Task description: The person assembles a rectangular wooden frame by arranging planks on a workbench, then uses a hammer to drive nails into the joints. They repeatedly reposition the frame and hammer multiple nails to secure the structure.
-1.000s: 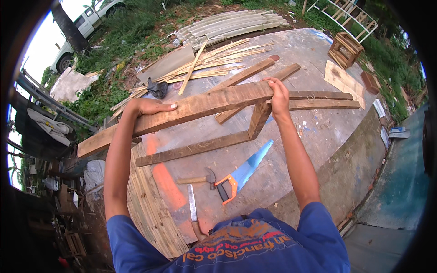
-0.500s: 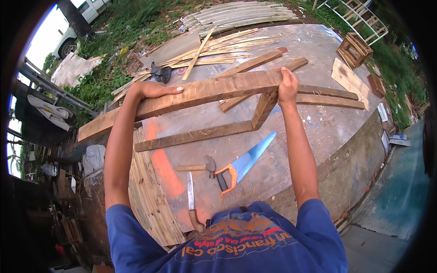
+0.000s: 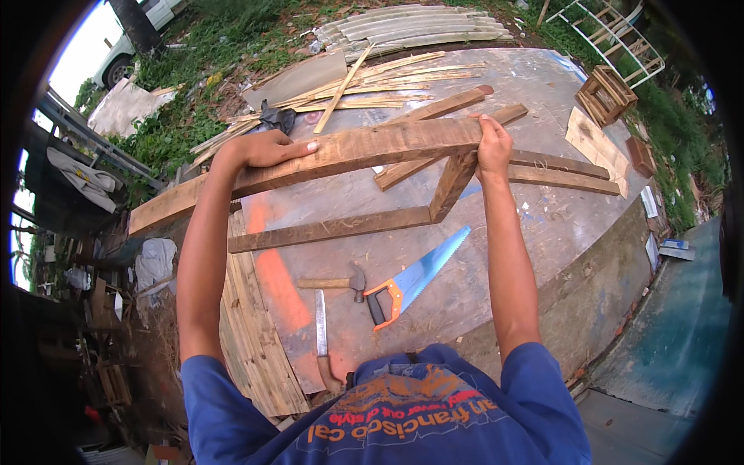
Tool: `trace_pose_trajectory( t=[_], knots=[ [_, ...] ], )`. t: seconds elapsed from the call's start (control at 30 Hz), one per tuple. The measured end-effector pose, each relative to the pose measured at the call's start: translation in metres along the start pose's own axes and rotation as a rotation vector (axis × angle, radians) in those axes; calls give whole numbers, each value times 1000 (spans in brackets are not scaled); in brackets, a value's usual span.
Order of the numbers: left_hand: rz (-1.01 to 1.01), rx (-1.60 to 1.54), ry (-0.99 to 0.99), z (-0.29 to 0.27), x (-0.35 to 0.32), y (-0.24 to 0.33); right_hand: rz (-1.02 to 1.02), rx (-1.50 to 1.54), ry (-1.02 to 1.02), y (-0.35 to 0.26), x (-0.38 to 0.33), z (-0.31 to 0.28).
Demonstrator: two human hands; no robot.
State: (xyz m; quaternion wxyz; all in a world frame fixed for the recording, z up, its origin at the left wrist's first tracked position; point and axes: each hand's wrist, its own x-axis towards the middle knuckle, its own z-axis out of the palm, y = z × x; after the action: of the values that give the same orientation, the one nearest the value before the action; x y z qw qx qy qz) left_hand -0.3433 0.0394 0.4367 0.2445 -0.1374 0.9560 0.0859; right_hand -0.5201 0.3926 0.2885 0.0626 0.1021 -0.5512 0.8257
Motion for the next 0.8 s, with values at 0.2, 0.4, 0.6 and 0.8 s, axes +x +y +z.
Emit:
trace_pose_trajectory(
  t=[0.2, 0.4, 0.6, 0.8],
  knots=[
    [223, -110, 181, 26, 2, -9, -24, -4, -10, 1, 4, -4],
    [244, -226, 294, 58, 13, -10, -115, -135, -6, 4, 0, -8],
    [253, -397, 406, 128, 59, -17, -215, -261, -51, -11, -16, 3],
    [333, -611, 432, 190, 94, -1, -252, -361, -97, -10, -10, -3]
  ],
)
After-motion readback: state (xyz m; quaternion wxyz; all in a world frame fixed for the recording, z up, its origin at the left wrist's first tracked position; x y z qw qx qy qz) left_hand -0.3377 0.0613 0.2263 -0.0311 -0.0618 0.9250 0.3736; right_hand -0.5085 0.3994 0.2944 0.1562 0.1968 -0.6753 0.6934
